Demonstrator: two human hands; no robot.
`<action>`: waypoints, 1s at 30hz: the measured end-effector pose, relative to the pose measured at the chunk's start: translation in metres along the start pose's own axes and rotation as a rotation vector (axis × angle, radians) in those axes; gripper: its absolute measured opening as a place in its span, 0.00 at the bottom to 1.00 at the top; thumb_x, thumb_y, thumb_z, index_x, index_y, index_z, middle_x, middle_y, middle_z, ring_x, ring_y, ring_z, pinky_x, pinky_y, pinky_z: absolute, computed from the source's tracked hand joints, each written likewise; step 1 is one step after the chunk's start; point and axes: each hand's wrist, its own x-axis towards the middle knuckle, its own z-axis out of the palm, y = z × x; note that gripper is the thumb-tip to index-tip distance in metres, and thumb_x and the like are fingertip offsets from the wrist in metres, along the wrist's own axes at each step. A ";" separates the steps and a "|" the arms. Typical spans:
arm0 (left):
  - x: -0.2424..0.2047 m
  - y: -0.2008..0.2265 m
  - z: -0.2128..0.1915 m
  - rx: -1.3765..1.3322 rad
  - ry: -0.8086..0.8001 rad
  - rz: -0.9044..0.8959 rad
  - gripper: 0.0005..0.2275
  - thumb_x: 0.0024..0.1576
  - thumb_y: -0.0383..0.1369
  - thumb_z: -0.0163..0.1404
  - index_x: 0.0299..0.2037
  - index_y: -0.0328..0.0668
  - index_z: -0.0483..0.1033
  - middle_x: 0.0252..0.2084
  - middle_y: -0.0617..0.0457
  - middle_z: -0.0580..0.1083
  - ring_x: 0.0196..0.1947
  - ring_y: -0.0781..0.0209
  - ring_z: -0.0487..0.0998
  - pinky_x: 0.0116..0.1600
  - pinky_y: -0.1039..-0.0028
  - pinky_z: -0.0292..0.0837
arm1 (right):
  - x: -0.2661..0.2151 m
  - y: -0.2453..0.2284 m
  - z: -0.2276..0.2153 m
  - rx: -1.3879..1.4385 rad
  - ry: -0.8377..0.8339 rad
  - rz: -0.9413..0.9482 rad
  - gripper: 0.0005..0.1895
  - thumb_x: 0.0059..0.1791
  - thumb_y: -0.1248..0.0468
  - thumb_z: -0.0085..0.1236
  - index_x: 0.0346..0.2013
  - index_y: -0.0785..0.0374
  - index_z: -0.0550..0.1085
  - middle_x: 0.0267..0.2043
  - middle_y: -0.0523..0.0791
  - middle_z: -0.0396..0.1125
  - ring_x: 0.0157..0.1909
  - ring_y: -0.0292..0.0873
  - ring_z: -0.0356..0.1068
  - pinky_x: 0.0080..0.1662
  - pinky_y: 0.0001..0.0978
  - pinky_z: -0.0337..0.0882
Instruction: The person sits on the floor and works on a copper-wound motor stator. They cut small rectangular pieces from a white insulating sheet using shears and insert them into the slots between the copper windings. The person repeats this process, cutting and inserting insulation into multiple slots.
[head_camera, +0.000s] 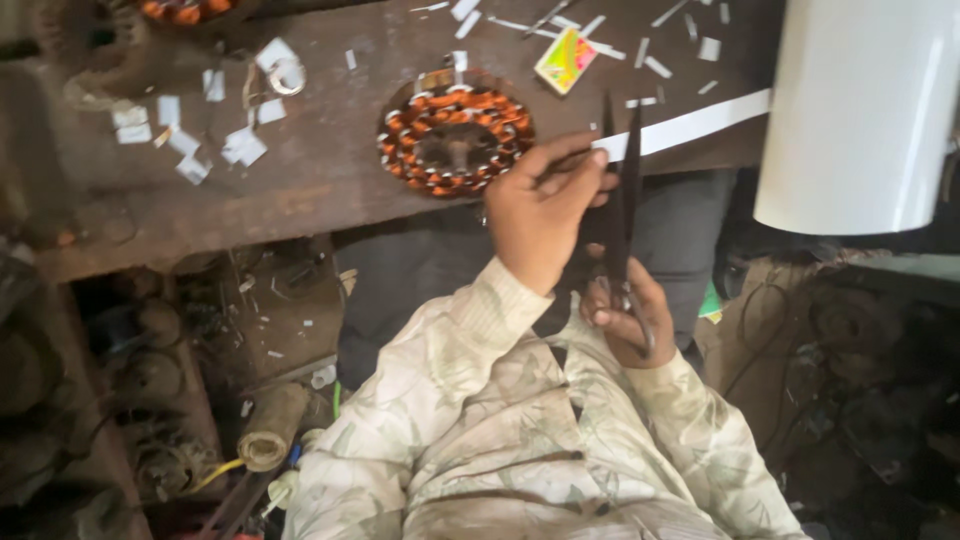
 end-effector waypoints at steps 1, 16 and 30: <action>-0.002 0.001 0.001 -0.012 0.014 -0.002 0.10 0.60 0.21 0.55 0.51 0.25 0.77 0.41 0.46 0.80 0.37 0.62 0.84 0.41 0.76 0.81 | 0.000 0.000 -0.002 0.006 -0.007 0.005 0.42 0.43 0.69 0.69 0.69 0.74 0.61 0.36 0.41 0.60 0.38 0.37 0.62 0.43 0.31 0.64; -0.007 0.007 0.002 -0.010 0.090 0.028 0.08 0.59 0.20 0.56 0.48 0.25 0.77 0.40 0.47 0.80 0.35 0.63 0.83 0.41 0.74 0.82 | 0.003 0.000 -0.006 -0.193 -0.005 0.015 0.39 0.43 0.77 0.63 0.69 0.75 0.63 0.31 0.37 0.58 0.34 0.31 0.57 0.40 0.23 0.60; -0.009 0.014 0.001 0.027 0.096 0.062 0.09 0.61 0.21 0.54 0.50 0.27 0.76 0.39 0.50 0.79 0.35 0.66 0.82 0.41 0.77 0.81 | 0.003 -0.003 -0.005 -0.096 -0.053 0.044 0.38 0.43 0.74 0.64 0.67 0.75 0.62 0.34 0.38 0.59 0.38 0.34 0.61 0.44 0.27 0.64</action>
